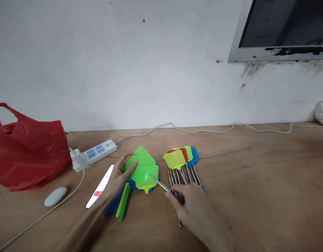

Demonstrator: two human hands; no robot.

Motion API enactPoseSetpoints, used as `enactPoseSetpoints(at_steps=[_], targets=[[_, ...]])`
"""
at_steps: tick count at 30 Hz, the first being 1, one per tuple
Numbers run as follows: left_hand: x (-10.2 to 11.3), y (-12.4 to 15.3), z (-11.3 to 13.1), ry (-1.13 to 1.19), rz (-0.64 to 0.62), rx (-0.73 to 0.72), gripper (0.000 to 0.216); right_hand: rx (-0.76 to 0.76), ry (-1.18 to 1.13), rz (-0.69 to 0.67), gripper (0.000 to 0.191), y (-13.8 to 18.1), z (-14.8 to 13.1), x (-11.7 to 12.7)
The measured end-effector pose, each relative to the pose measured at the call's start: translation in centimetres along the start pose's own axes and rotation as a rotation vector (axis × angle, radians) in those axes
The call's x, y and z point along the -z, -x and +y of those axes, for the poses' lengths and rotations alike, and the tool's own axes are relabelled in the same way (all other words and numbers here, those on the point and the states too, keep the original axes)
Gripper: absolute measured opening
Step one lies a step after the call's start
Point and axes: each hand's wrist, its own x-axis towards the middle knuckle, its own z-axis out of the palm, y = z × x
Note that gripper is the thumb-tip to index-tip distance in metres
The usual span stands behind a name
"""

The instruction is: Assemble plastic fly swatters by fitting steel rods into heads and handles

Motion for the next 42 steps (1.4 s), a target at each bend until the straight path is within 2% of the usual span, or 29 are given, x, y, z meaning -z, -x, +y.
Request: enactPoseSetpoints(at_steps=[7,21,27,33,35,39,42], targets=[[-0.4,0.3,-0.2,-0.020,-0.050,0.013,0.050,0.041,-0.008,-0.007,0.044,-0.2,-0.6,-0.1],[-0.6,0.6,-0.8,-0.104,-0.061,0.016,0.050,0.027,-0.025,-0.010,0.047,-0.4,-0.3,-0.4],[-0.4,0.2,-0.1,-0.265,-0.055,-0.076,0.047,-0.014,-0.116,-0.006,0.041,-0.7,0.3,-0.8],[1.5,-0.6,1.2,-0.556,0.070,-0.115,0.047,-0.055,-0.226,0.090,0.046,-1.3,1.1,-2.1],[2.6,-0.6,1.7,-0.667,0.006,-0.104,0.041,-0.073,-0.249,0.107,0.047,-1.5,1.4,-2.5],[4.6,0.6,2.2,-0.844,-0.215,-0.062,0.026,-0.090,-0.270,0.121,0.045,-1.9,1.8,-2.9],[5.2,1.9,1.9,-0.978,-0.342,-0.034,0.034,-0.083,-0.252,0.134,0.045,-2.1,1.8,-3.0]])
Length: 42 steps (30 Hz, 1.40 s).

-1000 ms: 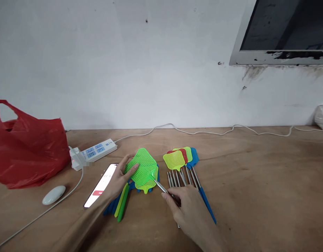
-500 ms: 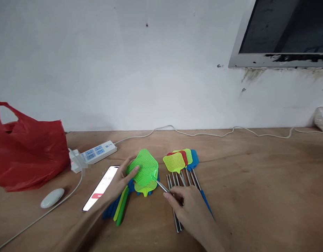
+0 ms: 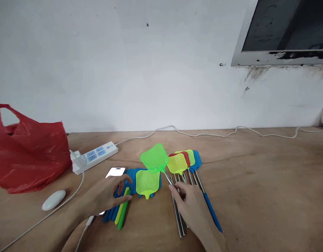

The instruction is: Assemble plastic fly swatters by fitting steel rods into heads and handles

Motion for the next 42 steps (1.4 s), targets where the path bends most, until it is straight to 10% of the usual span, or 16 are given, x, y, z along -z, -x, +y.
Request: enactPoseSetpoints(at_steps=[10,23,42], targets=[[-1.6,0.5,0.6,-0.122,-0.154,0.039,0.033,-0.074,-0.193,-0.002,0.043,-0.1,0.5,-0.3],[-3.6,-1.1,4.9,0.535,-0.153,-0.126,0.028,-0.276,-0.712,0.112,0.040,-0.6,-0.8,0.8],[-6.1,-0.1,5.5,0.237,-0.143,-0.295,0.030,-0.369,-1.166,0.276,0.040,-1.2,-1.5,1.6]])
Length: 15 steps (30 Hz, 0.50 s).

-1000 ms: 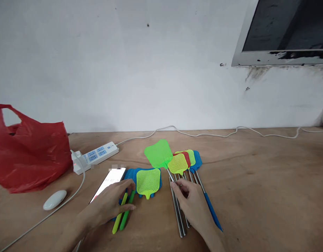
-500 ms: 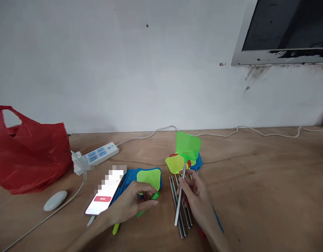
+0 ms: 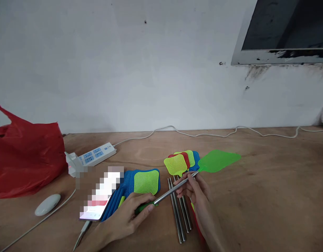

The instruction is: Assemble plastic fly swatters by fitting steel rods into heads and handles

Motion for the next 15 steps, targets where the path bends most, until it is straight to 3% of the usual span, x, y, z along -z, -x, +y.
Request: enactPoseSetpoints(at_steps=[10,15], targets=[[0.45,-0.10,0.36,0.085,0.073,0.003,0.035,0.037,-0.001,0.028,0.036,-0.23,0.66,0.73],[0.23,-0.19,0.32,0.087,0.052,0.032,0.034,0.053,0.096,-0.043,0.035,-0.14,1.03,0.80]])
